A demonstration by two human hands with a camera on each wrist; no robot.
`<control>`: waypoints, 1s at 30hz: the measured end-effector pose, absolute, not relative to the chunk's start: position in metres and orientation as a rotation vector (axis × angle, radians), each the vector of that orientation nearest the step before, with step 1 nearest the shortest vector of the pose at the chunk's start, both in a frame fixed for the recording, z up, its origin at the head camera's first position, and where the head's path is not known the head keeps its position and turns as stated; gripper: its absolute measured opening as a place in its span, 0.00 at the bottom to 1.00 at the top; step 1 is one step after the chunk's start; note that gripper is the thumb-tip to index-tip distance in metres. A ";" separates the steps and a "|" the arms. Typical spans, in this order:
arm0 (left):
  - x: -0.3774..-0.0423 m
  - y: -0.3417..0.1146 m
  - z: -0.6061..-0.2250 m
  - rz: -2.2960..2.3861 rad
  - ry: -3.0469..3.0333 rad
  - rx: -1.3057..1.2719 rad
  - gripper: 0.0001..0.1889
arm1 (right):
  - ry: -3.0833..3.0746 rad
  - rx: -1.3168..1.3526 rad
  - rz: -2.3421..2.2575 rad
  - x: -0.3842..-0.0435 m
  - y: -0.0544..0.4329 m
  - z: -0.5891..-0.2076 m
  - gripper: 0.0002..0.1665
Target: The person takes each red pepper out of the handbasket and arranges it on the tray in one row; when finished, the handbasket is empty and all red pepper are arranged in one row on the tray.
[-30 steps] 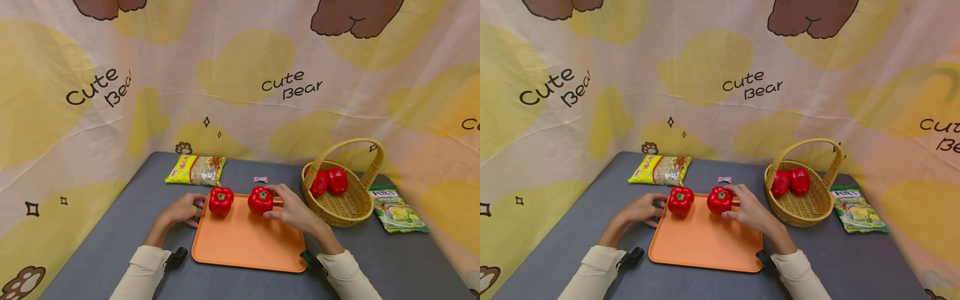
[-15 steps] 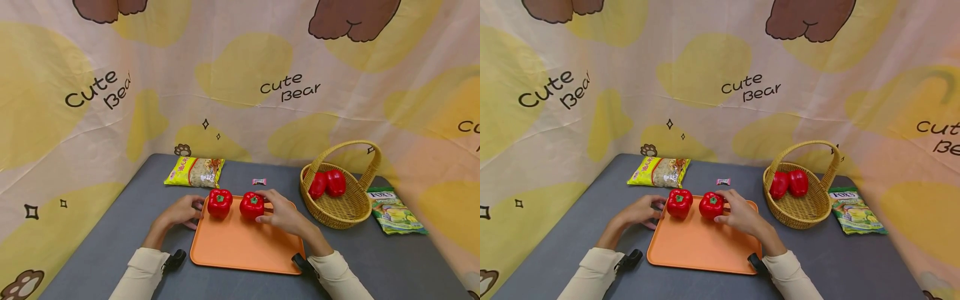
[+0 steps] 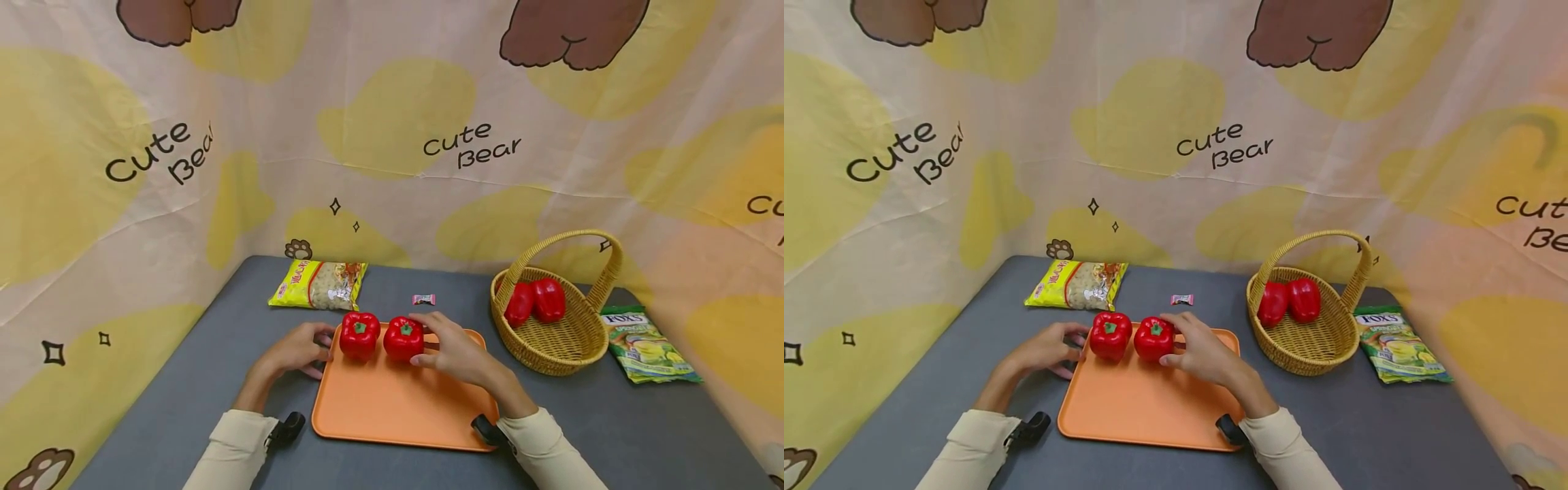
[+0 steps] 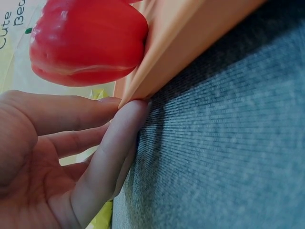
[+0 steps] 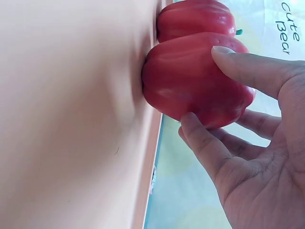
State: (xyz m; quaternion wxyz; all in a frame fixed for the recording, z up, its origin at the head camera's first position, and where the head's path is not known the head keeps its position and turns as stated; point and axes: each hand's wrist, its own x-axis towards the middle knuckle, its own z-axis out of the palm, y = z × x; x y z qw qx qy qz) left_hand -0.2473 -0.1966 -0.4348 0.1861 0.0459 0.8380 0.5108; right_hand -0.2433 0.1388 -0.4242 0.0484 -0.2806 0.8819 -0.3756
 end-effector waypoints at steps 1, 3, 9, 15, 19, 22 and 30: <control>-0.247 -0.197 -0.435 1.438 2.359 0.127 0.31 | 2.684 -0.857 -1.147 -0.243 0.139 -0.424 0.46; -0.247 -0.196 -0.435 1.436 2.359 0.126 0.31 | 2.683 -0.868 -1.145 -0.243 0.138 -0.425 0.47; -0.247 -0.196 -0.434 1.436 2.365 0.129 0.30 | 2.672 -0.888 -1.163 -0.244 0.134 -0.426 0.46; -0.246 -0.195 -0.431 1.430 2.362 0.114 0.31 | 2.663 -0.876 -1.154 -0.244 0.133 -0.425 0.48; -0.246 -0.195 -0.432 1.426 2.363 0.109 0.31 | 2.678 -0.890 -1.136 -0.244 0.135 -0.424 0.51; -0.247 -0.195 -0.432 1.424 2.365 0.106 0.31 | 2.684 -0.910 -1.155 -0.243 0.139 -0.422 0.52; -0.247 -0.196 -0.434 1.425 2.362 0.109 0.31 | 2.668 -0.949 -1.254 -0.236 0.159 -0.414 0.49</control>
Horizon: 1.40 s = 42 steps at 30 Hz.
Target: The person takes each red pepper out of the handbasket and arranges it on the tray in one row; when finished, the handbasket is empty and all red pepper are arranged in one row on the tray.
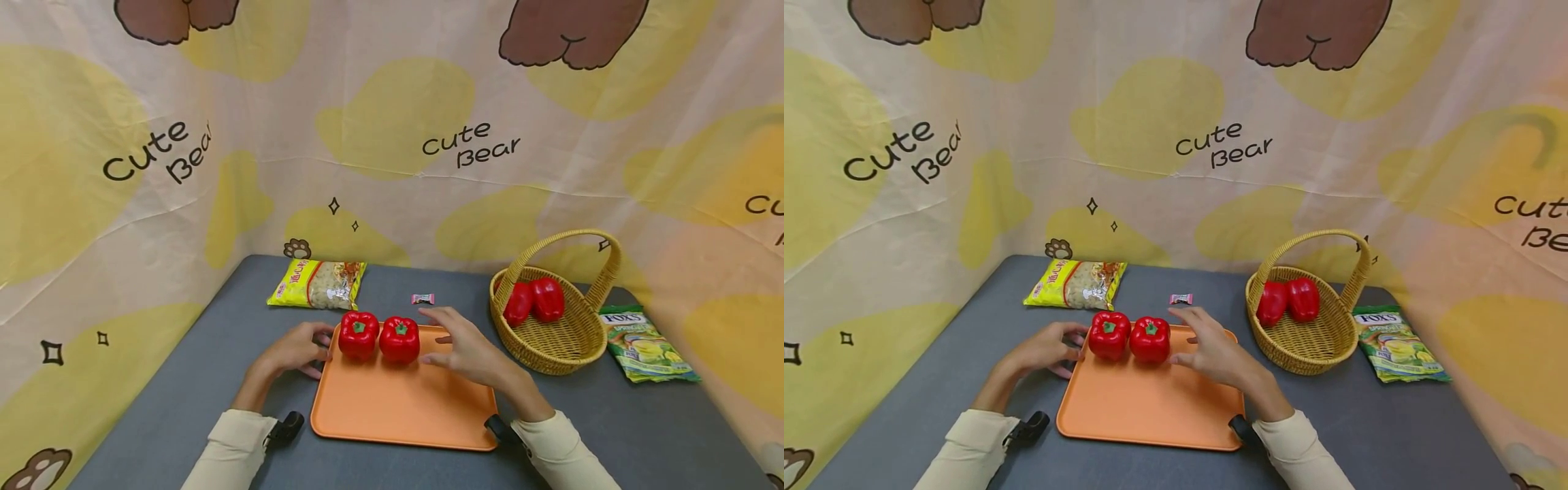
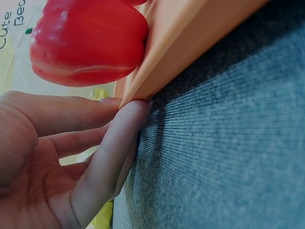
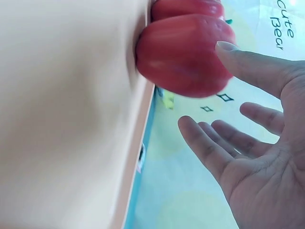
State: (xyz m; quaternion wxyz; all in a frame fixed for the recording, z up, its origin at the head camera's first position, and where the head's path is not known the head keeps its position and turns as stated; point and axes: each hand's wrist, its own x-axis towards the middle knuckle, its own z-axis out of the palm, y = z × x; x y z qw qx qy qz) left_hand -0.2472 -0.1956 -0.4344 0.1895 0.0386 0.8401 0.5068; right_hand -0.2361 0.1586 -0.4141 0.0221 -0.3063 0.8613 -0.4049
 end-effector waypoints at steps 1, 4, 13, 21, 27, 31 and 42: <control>-0.247 -0.196 -0.435 1.425 2.362 0.108 0.31 | 2.681 -0.961 -1.255 -0.235 0.162 -0.413 0.49; -0.247 -0.196 -0.434 1.421 2.364 0.111 0.31 | 2.730 -0.987 -1.240 -0.232 0.172 -0.409 0.46; -0.246 -0.196 -0.434 1.424 2.359 0.111 0.31 | 2.921 -0.974 -1.177 -0.222 0.212 -0.402 0.41; -0.245 -0.196 -0.435 1.449 2.350 0.131 0.30 | 3.058 -0.936 -1.184 -0.218 0.251 -0.393 0.38; -0.244 -0.195 -0.435 1.456 2.351 0.130 0.30 | 3.119 -0.999 -1.228 -0.219 0.275 -0.385 0.35; -0.244 -0.194 -0.435 1.452 2.354 0.120 0.30 | 3.149 -0.954 -1.215 -0.222 0.285 -0.382 0.34; -0.243 -0.194 -0.432 1.443 2.357 0.121 0.30 | 3.132 -0.696 -1.225 -0.236 0.308 -0.383 0.32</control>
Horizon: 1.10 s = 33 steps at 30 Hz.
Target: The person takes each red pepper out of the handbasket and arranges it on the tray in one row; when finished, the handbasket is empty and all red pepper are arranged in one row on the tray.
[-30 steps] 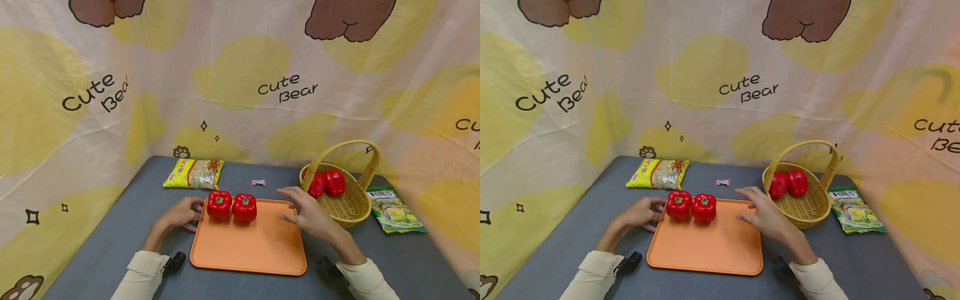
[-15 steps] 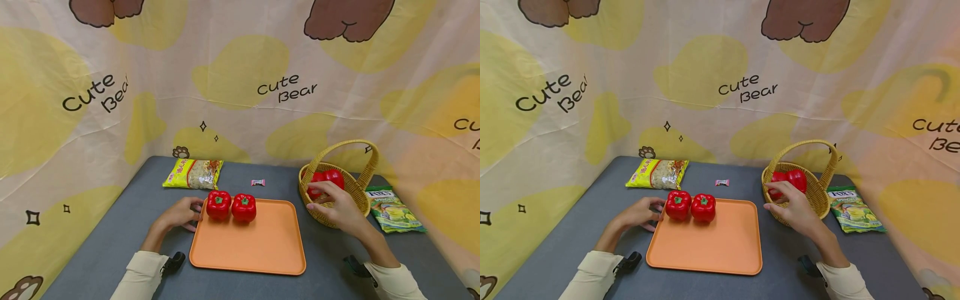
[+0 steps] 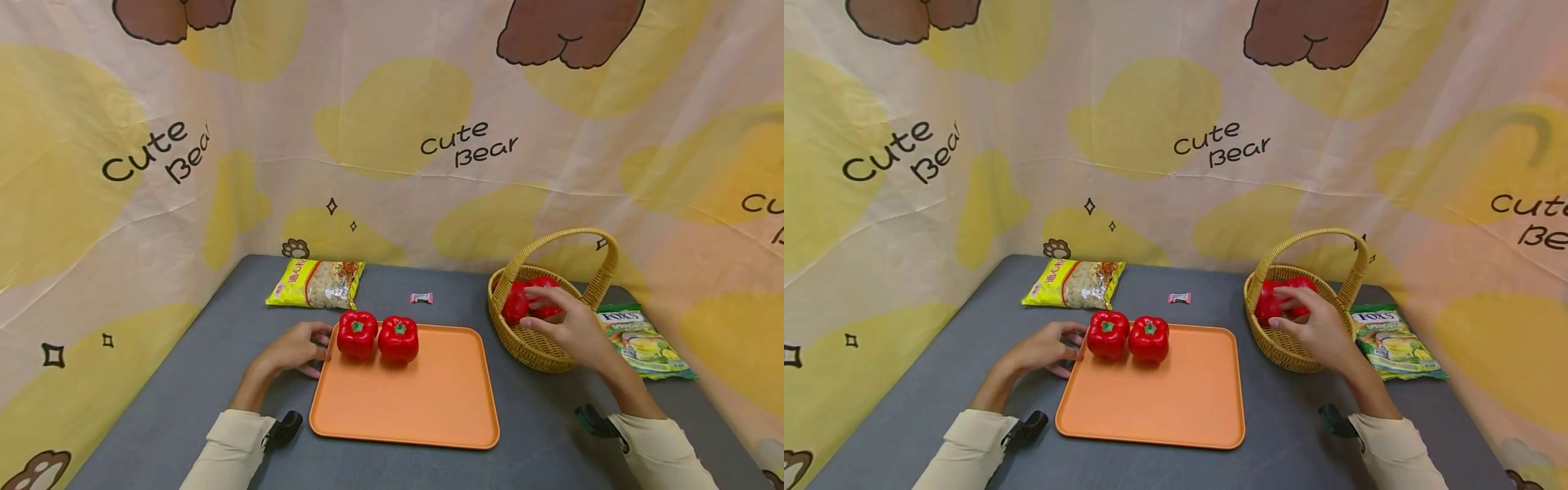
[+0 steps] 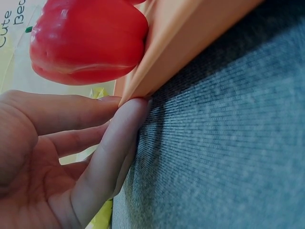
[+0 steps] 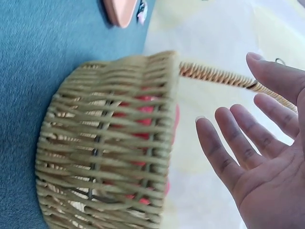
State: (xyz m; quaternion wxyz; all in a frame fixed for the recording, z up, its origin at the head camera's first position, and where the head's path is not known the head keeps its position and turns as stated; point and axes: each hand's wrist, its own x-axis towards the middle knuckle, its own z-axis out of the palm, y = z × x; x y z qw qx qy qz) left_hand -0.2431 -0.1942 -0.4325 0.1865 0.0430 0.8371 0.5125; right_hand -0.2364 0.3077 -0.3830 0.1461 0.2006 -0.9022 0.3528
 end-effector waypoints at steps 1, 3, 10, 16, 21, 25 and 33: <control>-0.243 -0.194 -0.433 1.439 2.359 0.123 0.30 | -2.607 0.566 1.022 -0.239 0.309 -0.384 0.32; -0.244 -0.195 -0.434 1.434 2.361 0.123 0.30 | -2.628 0.545 1.020 -0.242 0.313 -0.385 0.32; -0.245 -0.195 -0.435 1.440 2.353 0.133 0.31 | -2.714 0.494 1.067 -0.254 0.321 -0.386 0.37; -0.246 -0.196 -0.437 1.455 2.344 0.129 0.31 | -2.814 0.449 1.057 -0.262 0.326 -0.385 0.43; -0.247 -0.195 -0.438 1.458 2.339 0.129 0.31 | -2.873 0.454 1.097 -0.268 0.328 -0.382 0.46; -0.247 -0.196 -0.437 1.462 2.337 0.131 0.31 | -2.908 0.447 1.135 -0.274 0.330 -0.379 0.45; -0.247 -0.196 -0.436 1.462 2.333 0.128 0.31 | -2.956 0.397 1.302 -0.289 0.335 -0.375 0.47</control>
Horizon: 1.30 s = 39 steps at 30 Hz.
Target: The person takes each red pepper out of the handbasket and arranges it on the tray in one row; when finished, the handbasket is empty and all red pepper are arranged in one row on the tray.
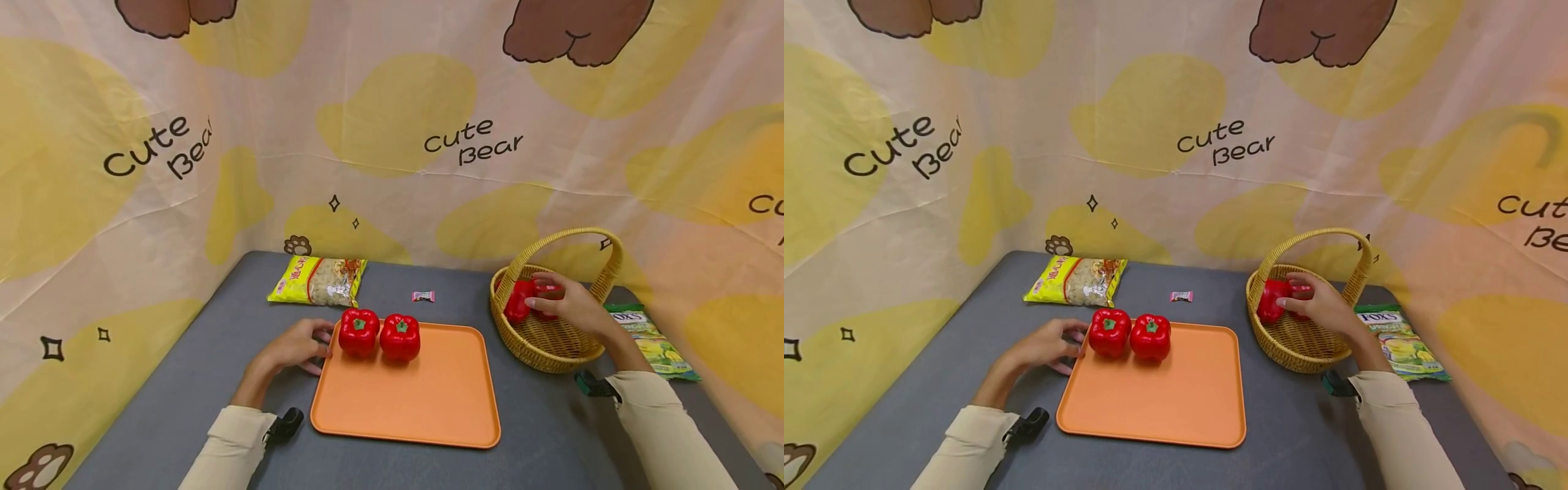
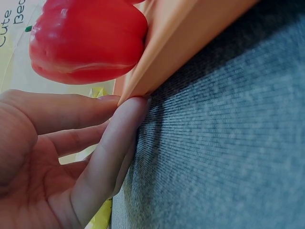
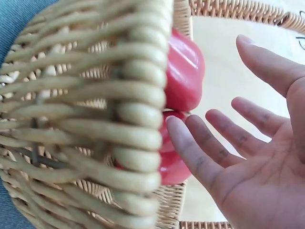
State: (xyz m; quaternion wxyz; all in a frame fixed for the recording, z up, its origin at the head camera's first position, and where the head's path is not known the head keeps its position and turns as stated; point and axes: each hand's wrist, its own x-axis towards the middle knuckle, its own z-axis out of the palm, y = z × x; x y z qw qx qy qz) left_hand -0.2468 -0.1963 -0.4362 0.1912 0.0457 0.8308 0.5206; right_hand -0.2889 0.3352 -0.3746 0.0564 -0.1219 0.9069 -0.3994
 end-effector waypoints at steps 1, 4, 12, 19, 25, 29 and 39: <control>-0.247 -0.196 -0.436 1.461 2.332 0.128 0.31 | 2.728 -0.366 -1.233 -0.290 0.336 -0.375 0.47; -0.247 -0.196 -0.436 1.458 2.329 0.127 0.31 | 2.690 -0.345 -1.266 -0.296 0.337 -0.376 0.47; -0.247 -0.196 -0.435 1.461 2.331 0.127 0.31 | 2.660 -0.328 -1.274 -0.305 0.336 -0.375 0.46; -0.247 -0.197 -0.435 1.452 2.337 0.132 0.31 | 2.601 -0.362 -1.323 -0.306 0.333 -0.377 0.46; -0.247 -0.197 -0.435 1.450 2.339 0.126 0.30 | 2.607 -0.342 -1.316 -0.305 0.332 -0.378 0.44; -0.247 -0.197 -0.434 1.451 2.333 0.119 0.31 | 2.626 -0.337 -1.288 -0.304 0.334 -0.380 0.43; -0.248 -0.198 -0.435 1.446 2.335 0.126 0.31 | 2.631 -0.352 -1.217 -0.304 0.339 -0.385 0.39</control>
